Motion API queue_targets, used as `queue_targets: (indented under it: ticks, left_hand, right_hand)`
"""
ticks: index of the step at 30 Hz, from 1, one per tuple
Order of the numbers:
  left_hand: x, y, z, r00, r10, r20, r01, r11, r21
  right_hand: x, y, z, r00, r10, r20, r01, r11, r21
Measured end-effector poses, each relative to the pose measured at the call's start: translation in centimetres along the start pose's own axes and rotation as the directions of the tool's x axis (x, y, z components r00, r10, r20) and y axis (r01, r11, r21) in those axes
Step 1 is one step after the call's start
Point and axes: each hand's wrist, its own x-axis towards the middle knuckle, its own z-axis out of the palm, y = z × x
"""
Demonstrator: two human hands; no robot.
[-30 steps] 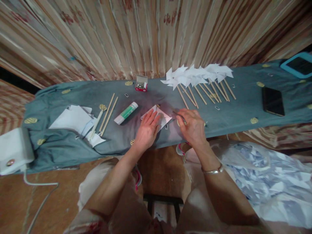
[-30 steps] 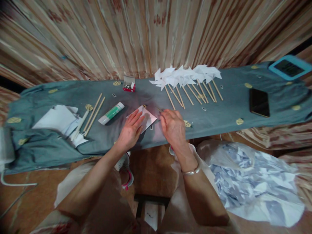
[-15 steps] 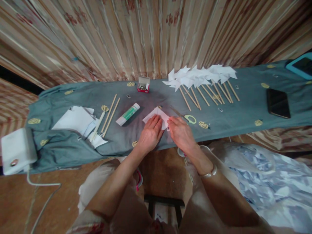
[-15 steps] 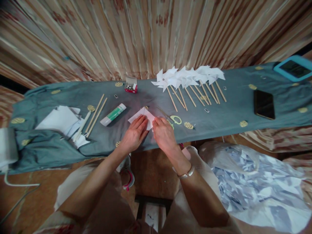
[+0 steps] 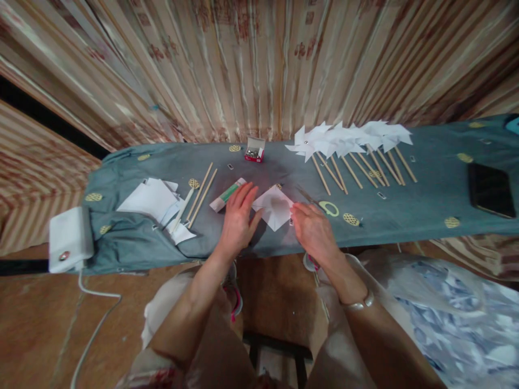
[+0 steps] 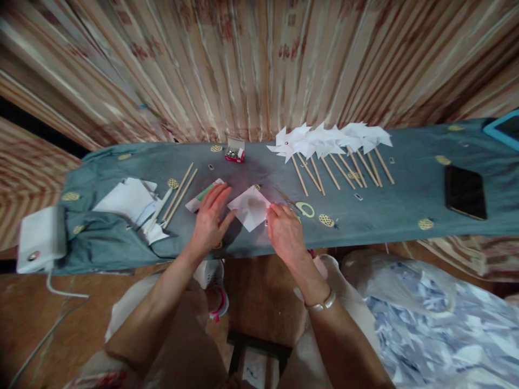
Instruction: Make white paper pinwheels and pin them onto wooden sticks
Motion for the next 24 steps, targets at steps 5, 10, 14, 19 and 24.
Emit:
queue_targets:
  ticks: [5, 10, 14, 19, 24]
  left_hand:
    - [-0.6, -3.9, -3.1, 0.977, -0.200, -0.078, 0.211, 0.963, 0.169]
    - [-1.4, -5.4, -3.2, 0.960, -0.279, -0.015, 0.277, 0.939, 0.204]
    - [-1.1, -5.3, -3.3, 0.938, -0.346, -0.014, 0.344, 0.925, 0.162]
    - [-0.2, -3.1, -4.0, 0.856, -0.517, 0.027, 0.508, 0.829, -0.234]
    - [0.3, 1.6, -3.3, 0.750, -0.522, 0.405, 0.598, 0.275, -0.753]
  right_hand:
    - [0.3, 0.2, 0.1, 0.991, 0.031, -0.129, -0.019, 0.996, 0.092]
    - [0.7, 0.3, 0.1, 0.973, 0.089, -0.214, -0.042, 0.975, 0.217]
    - [1.0, 0.1, 0.1, 0.965, 0.129, -0.229, -0.051, 0.946, 0.319]
    - [1.4, -0.8, 0.0, 0.956, 0.264, -0.125, -0.138, 0.785, 0.604]
    - [1.8, -2.4, -0.7, 0.913, 0.272, 0.304, -0.340, 0.094, 0.936]
